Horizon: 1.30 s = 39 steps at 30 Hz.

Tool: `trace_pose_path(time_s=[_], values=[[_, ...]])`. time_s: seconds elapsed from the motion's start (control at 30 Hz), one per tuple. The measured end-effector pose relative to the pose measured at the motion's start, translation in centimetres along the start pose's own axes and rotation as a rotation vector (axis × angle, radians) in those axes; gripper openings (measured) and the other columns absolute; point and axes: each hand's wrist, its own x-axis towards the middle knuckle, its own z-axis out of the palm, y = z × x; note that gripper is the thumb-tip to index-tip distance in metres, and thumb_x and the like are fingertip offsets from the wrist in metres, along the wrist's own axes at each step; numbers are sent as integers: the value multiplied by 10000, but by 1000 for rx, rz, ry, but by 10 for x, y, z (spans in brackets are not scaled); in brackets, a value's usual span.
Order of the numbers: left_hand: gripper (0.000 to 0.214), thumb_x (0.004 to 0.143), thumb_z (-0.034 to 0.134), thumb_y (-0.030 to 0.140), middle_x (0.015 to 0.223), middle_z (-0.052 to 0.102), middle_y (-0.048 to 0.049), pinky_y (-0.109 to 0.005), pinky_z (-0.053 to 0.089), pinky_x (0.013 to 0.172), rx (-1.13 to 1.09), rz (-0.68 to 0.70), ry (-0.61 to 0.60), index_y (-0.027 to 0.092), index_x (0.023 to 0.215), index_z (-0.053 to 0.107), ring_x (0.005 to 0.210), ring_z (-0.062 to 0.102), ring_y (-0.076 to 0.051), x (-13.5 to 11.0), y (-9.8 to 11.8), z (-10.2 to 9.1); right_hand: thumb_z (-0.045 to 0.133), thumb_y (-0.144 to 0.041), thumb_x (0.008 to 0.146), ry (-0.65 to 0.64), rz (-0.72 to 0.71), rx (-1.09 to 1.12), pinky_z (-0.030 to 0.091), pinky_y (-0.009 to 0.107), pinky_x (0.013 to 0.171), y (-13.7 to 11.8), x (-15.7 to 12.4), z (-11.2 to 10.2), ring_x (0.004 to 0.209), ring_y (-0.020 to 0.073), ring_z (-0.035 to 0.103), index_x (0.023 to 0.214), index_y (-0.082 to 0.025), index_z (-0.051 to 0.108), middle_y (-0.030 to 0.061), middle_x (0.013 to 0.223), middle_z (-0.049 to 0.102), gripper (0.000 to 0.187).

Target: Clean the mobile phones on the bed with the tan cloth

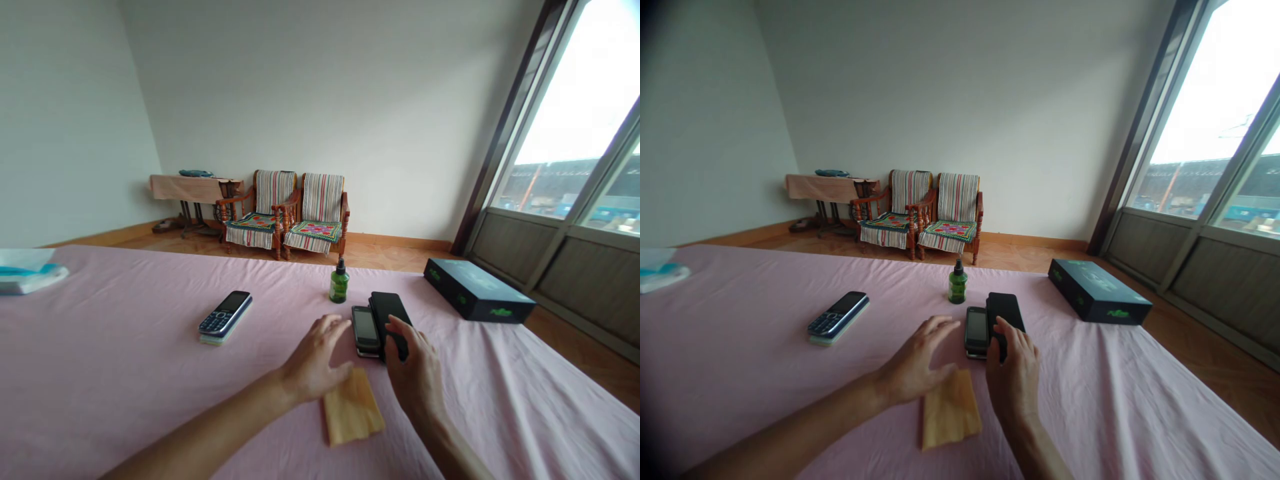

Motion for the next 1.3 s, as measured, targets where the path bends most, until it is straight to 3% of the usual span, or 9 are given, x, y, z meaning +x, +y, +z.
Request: trace_pose_path(time_s=[0.13,0.2,0.3,0.47,0.6,0.8,0.97,1.13,1.3], values=[[721,676,704,247,1354,465,-153,-415,393,1075,-30,-37,-20,150,1348,460,1258,447,-301,26,21,29,445,-271,820,-5,-2,-2,454,447,847,5,1,1,937,272,608,1110,-139,620,111,989,704,364],[780,653,721,253,1365,437,-180,-457,381,1072,-36,-67,-13,129,1367,431,1266,424,-340,36,23,39,440,-265,826,-8,2,-1,453,446,845,7,2,1,931,271,606,1118,-134,619,112,982,703,367],[698,655,725,257,1334,449,-183,-483,390,1046,-47,-98,-1,141,1305,499,1249,428,-368,44,20,48,441,-261,828,-15,8,2,455,446,843,7,2,0,922,271,604,1116,-133,618,115,981,701,362],[469,669,677,172,1252,497,-95,-380,441,999,-84,-116,17,209,1128,593,1167,518,-282,39,8,45,440,-248,823,-23,7,12,460,448,836,3,2,1,934,275,606,1101,-138,625,115,981,699,351],[442,646,615,88,1132,539,-58,-322,467,947,-95,-141,38,216,1068,588,1073,565,-226,31,2,37,442,-244,822,-30,-17,26,464,452,827,-1,0,2,939,282,601,1085,-130,631,117,970,701,343],[713,692,661,223,1259,531,-147,-408,375,1048,-82,-251,57,133,1348,395,1210,471,-298,35,0,43,446,-239,818,-47,-44,27,484,441,803,-2,-2,2,910,274,611,1076,-129,635,111,953,705,338],[745,716,608,197,1239,547,-178,-424,376,1034,-40,-330,44,85,1401,335,1192,481,-313,39,3,48,450,-237,819,-55,-61,25,499,420,792,1,-3,3,898,263,615,1068,-138,635,108,951,700,326],[684,742,559,175,1183,585,-143,-401,420,993,23,-324,99,120,1392,354,1124,529,-276,16,-7,32,453,-237,829,-83,-82,39,502,420,801,2,-6,5,914,261,614,1072,-158,626,104,966,692,308],[664,764,530,159,1187,579,-131,-397,430,985,141,-333,227,124,1399,339,1124,526,-261,-21,-46,-14,456,-264,834,-77,-120,33,510,418,791,-1,-10,7,898,259,623,1057,-165,633,99,946,692,301]])
